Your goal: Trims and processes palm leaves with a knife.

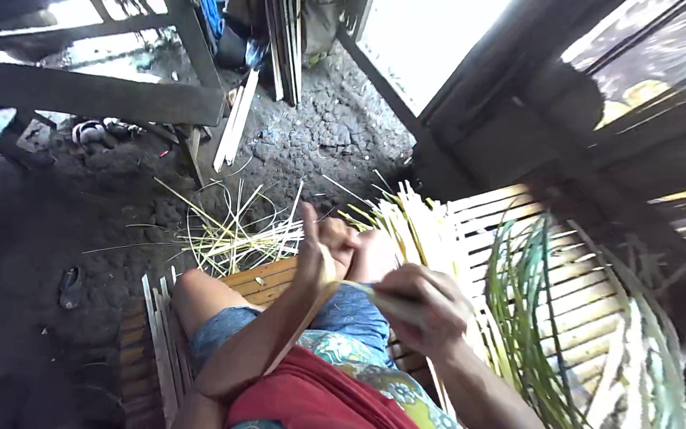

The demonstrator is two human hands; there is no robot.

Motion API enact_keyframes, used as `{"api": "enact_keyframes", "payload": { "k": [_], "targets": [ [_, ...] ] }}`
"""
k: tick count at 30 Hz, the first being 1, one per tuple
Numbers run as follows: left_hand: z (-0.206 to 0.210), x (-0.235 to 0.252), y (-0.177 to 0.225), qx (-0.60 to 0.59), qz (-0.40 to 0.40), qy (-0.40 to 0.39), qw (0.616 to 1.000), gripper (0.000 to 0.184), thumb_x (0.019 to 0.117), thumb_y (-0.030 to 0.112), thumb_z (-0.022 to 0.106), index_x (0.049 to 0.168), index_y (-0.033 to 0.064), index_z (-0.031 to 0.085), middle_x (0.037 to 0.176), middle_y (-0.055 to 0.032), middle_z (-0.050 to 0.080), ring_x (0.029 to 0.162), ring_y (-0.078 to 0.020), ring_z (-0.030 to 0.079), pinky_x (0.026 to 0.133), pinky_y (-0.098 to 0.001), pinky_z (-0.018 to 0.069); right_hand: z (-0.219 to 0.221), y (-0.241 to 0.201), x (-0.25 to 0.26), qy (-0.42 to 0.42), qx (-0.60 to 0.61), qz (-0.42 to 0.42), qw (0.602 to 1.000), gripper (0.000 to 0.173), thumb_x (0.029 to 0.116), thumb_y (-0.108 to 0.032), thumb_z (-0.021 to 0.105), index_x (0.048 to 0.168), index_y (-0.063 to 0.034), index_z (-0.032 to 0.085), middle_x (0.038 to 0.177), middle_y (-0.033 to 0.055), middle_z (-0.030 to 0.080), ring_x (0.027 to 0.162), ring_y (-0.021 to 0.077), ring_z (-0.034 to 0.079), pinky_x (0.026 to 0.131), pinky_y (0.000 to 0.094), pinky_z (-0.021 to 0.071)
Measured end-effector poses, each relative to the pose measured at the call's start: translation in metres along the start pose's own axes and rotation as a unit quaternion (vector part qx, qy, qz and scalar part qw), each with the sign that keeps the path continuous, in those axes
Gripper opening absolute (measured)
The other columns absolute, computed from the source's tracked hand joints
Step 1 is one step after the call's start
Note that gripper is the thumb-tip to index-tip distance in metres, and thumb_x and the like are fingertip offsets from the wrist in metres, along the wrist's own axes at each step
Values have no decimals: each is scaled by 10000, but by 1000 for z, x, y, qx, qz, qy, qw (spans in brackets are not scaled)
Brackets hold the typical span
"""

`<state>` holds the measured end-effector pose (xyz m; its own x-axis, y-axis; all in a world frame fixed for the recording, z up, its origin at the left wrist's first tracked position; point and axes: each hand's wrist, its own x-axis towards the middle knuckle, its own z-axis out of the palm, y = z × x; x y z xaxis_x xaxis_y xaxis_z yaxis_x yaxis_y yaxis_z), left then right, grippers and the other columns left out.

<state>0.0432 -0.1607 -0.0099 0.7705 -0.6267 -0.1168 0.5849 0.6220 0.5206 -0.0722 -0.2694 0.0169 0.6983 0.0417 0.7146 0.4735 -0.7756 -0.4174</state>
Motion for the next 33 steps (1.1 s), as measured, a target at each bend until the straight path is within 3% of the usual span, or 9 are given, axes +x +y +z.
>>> {"api": "enact_keyframes", "payload": {
  "k": [3,8,13,19,21,25,28,30,33],
  "targets": [
    [-17,16,-3,-121,12,130,984,731,1025,667,44,621,259,496,571,100,532,604,-64,597,646,-248,537,-24,-6,-9,4,-27,-24,999,160,1048,-230,555,979,-98,614,844,35,643,821,88,660,769,187,551],
    [0,-9,-16,-29,-91,-153,984,637,979,746,245,646,289,536,598,125,530,619,-8,556,660,-200,489,-14,32,10,-1,-28,157,987,316,1016,-279,613,923,21,647,699,54,626,577,69,601,530,253,525],
    [9,-5,-15,-42,-34,36,998,617,1097,520,195,588,240,404,442,116,381,372,1,405,437,-150,388,10,16,3,-144,88,156,973,278,938,-258,686,814,-10,668,696,16,617,617,-6,557,582,145,468],
    [-66,13,-4,-176,47,328,927,588,1112,446,218,574,244,342,415,108,320,338,-17,323,384,-175,309,-42,7,-13,-105,217,217,946,139,1034,-362,602,1015,-257,691,798,-184,635,680,-123,570,608,70,489],
    [-62,10,-12,-158,0,283,946,596,1095,526,211,613,250,427,459,109,431,388,-15,447,423,-167,407,-34,13,-11,-95,147,220,960,214,1025,-387,611,968,-191,672,762,-143,631,668,-108,577,608,95,503],
    [-22,-18,-17,-7,-106,-88,990,558,1047,624,287,706,307,595,695,137,596,708,7,593,689,-174,495,-13,32,6,-48,83,232,968,202,994,-240,655,1013,-46,708,835,-61,682,683,-49,613,625,151,539],
    [3,-23,-12,34,-70,6,997,576,1113,419,209,595,268,411,491,127,417,447,17,438,500,-144,418,1,20,11,-110,211,236,942,108,955,-254,687,993,-157,713,855,-137,684,702,-65,607,620,133,531],
    [-5,-18,-18,11,-12,59,998,570,1122,413,172,640,238,421,460,114,420,392,7,434,458,-144,415,13,13,5,-162,217,230,935,173,915,-241,734,863,-76,726,769,-76,653,667,-45,584,601,135,504],
    [-42,-28,-18,-21,3,98,995,532,1109,491,227,692,240,442,500,117,377,399,8,363,431,-132,355,-4,10,-3,-178,263,291,902,133,941,-304,717,871,-191,709,738,-142,650,622,-73,572,559,112,495]
  ]
}}
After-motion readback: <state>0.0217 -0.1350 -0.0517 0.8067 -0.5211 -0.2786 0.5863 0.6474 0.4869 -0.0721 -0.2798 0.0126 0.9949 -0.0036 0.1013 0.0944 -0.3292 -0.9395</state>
